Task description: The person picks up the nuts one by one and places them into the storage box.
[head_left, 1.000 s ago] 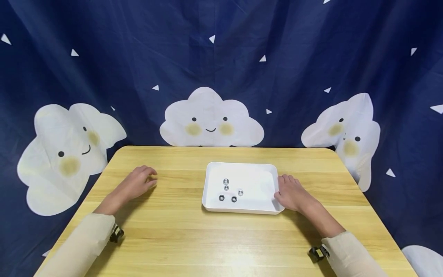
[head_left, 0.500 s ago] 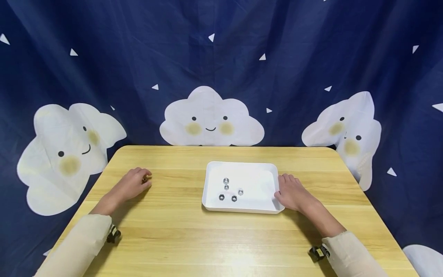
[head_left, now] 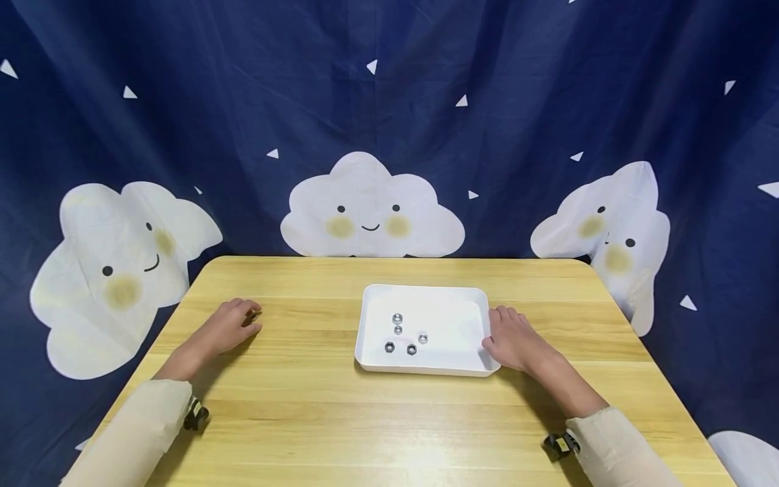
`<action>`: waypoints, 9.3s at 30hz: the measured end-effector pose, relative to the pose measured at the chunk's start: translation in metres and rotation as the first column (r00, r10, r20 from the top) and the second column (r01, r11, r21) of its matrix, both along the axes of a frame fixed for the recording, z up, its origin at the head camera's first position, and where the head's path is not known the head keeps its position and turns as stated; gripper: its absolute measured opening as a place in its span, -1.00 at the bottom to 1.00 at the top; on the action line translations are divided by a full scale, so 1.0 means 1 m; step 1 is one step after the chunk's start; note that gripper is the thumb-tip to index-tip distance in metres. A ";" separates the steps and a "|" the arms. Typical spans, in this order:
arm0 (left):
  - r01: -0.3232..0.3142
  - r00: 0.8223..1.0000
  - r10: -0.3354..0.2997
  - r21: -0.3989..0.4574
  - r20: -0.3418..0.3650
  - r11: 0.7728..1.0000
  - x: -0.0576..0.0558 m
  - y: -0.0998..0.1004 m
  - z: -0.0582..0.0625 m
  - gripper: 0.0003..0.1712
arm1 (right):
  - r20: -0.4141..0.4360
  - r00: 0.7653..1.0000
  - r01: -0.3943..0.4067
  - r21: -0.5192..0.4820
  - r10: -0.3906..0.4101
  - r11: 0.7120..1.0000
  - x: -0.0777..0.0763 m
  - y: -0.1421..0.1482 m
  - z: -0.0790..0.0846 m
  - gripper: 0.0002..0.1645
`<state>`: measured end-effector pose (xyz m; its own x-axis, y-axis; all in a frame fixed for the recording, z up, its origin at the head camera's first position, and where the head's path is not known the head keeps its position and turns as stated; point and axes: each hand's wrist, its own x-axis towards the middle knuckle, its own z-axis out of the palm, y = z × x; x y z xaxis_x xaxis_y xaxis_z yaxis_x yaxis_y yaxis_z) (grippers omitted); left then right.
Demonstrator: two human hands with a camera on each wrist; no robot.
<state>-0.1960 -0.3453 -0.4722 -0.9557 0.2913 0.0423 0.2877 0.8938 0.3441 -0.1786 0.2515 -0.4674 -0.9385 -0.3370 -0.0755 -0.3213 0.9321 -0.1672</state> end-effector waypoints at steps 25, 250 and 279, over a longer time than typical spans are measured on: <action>-0.037 0.999 0.035 0.043 0.039 0.998 -0.008 -0.008 -0.002 -0.77 | 0.013 1.000 0.009 0.007 -0.009 1.000 -0.001 0.001 0.001 -0.30; 0.456 0.879 -0.475 0.207 0.048 0.865 -0.072 0.277 0.048 -0.81 | -0.009 1.000 -0.009 -0.018 0.009 1.000 0.000 0.003 -0.002 -0.29; 0.472 0.843 -0.459 0.023 0.282 0.881 -0.070 0.334 0.028 -0.78 | -0.009 1.000 -0.012 -0.013 0.012 1.000 -0.001 0.003 -0.004 -0.34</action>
<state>-0.2659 -0.0109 -0.4446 -0.6785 0.7001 -0.2224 0.5756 0.6948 0.4313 -0.1794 0.2550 -0.4716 -0.9351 -0.3488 -0.0632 -0.3335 0.9261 -0.1765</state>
